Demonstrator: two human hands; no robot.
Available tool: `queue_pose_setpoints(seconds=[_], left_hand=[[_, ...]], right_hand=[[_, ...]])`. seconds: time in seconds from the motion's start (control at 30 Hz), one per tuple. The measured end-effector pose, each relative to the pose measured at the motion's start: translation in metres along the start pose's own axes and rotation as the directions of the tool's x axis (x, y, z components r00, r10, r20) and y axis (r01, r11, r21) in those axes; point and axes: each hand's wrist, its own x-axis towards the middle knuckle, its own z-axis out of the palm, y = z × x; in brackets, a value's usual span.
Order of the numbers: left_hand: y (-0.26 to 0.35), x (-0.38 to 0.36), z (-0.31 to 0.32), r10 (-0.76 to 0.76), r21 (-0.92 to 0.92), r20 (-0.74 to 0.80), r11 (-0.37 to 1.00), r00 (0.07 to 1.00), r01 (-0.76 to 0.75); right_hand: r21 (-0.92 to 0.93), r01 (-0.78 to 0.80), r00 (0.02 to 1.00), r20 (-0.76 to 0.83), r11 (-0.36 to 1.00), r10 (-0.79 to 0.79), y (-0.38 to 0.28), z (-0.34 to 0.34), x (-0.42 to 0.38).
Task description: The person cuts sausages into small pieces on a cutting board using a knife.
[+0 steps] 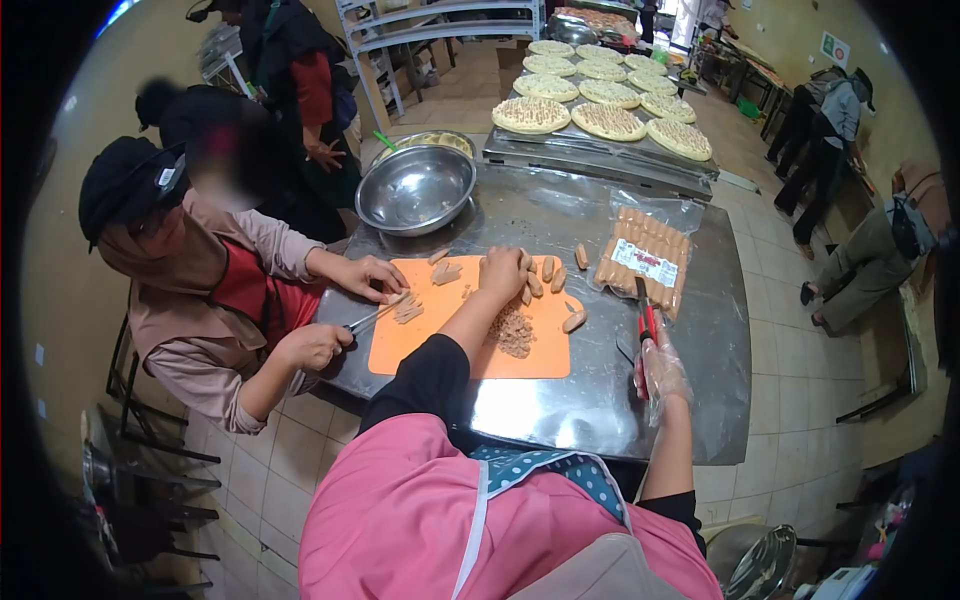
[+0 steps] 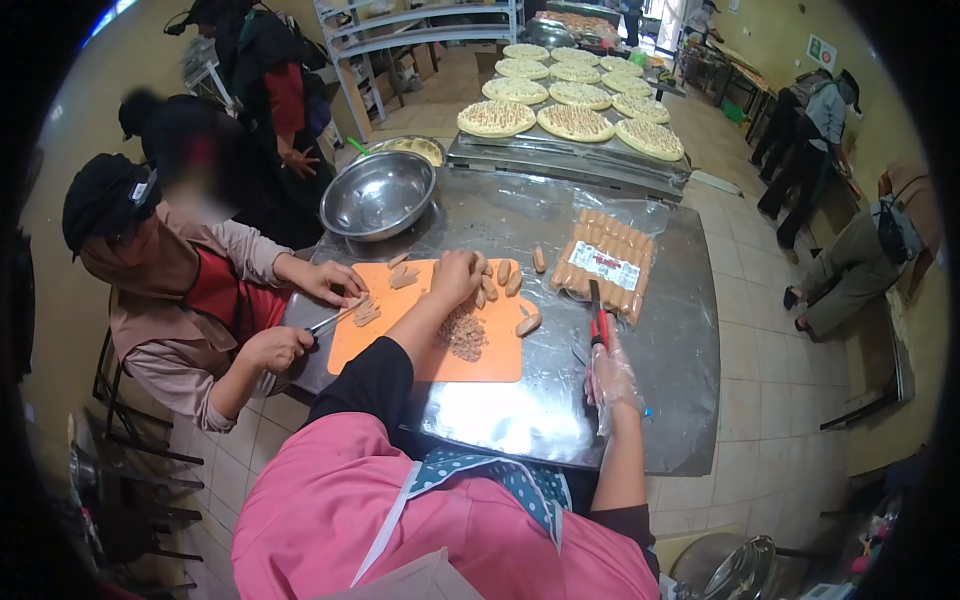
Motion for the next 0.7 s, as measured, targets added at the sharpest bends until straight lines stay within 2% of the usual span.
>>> queue_pose_setpoints(seconds=[0.03, 0.07, 0.1, 0.13, 0.17, 0.2, 0.23, 0.27, 0.3, 0.33, 0.4, 0.43, 0.5, 0.57, 0.63, 0.67, 0.7], left_hand=[[0.002, -0.001, -0.001, -0.002, 0.016, 0.003, 1.000, 1.000, 0.002], [0.006, -0.001, -0.004, -0.005, 0.020, -0.017, 1.000, 1.000, 0.006], [0.009, -0.003, -0.008, -0.030, -0.044, 0.003, 0.999, 1.000, 0.030], [0.012, -0.004, -0.011, -0.052, -0.106, 0.020, 0.993, 0.998, 0.054], [0.014, -0.007, -0.013, -0.027, -0.143, -0.092, 0.990, 0.995, 0.014], [0.018, -0.010, -0.019, -0.039, -0.137, -0.116, 0.990, 0.993, 0.022], [0.024, -0.014, -0.030, -0.125, -0.287, -0.085, 0.953, 0.988, 0.096], [0.029, -0.021, -0.042, -0.207, -0.426, -0.043, 0.889, 0.977, 0.169], [0.031, -0.031, -0.049, -0.225, -0.482, -0.113, 0.864, 0.968, 0.144], [0.031, -0.042, -0.061, -0.251, -0.467, -0.144, 0.870, 0.957, 0.158], [0.029, -0.069, -0.082, -0.340, -0.495, -0.004, 0.818, 0.941, 0.293], [0.018, -0.085, -0.081, -0.336, -0.487, -0.025, 0.827, 0.941, 0.282], [0.000, -0.115, -0.077, -0.353, -0.460, -0.072, 0.841, 0.933, 0.283], [-0.006, -0.136, -0.076, -0.494, -0.393, -0.060, 0.810, 0.867, 0.434], [-0.011, -0.150, -0.073, -0.520, -0.308, -0.077, 0.824, 0.851, 0.476], [-0.013, -0.156, -0.070, -0.536, -0.230, -0.072, 0.830, 0.841, 0.508], [-0.009, -0.158, -0.072, -0.554, -0.240, -0.108, 0.820, 0.826, 0.519]], right_hand=[[0.272, 0.023, 0.999, 0.025, 0.962, -0.031, 0.015, -0.002, 0.018], [0.522, 0.039, 0.996, 0.047, 0.852, -0.074, 0.028, -0.003, 0.034], [0.666, 0.033, 0.992, 0.068, 0.745, -0.104, 0.038, -0.001, 0.041], [0.662, 0.047, 0.989, 0.074, 0.748, -0.128, 0.044, 0.002, 0.044], [0.813, -0.023, 0.979, 0.136, 0.582, -0.152, 0.049, 0.003, 0.047], [0.913, -0.113, 0.962, 0.199, 0.392, -0.187, 0.051, 0.004, 0.049], [0.906, -0.118, 0.954, 0.217, 0.406, -0.208, 0.047, 0.007, 0.044], [0.899, -0.049, 0.969, 0.149, 0.435, -0.199, 0.043, 0.014, 0.035], [0.886, 0.015, 0.977, 0.085, 0.464, -0.194, 0.038, 0.024, 0.026], [0.879, -0.002, 0.968, 0.121, 0.477, -0.219, 0.034, 0.035, 0.018], [0.844, 0.192, 0.966, -0.071, 0.500, -0.249, 0.026, 0.056, 0.007], [0.844, 0.176, 0.958, -0.030, 0.506, -0.284, 0.027, 0.065, 0.009], [0.825, 0.211, 0.971, -0.113, 0.524, -0.212, 0.031, 0.080, 0.013], [0.819, 0.148, 0.976, -0.030, 0.555, -0.217, 0.035, 0.086, 0.014], [0.809, 0.060, 0.986, 0.043, 0.585, -0.160, 0.033, 0.088, 0.014], [0.808, 0.052, 0.984, 0.058, 0.587, -0.167, 0.033, 0.089, 0.013], [0.793, 0.071, 0.983, 0.047, 0.605, -0.178, 0.032, 0.089, 0.013]])
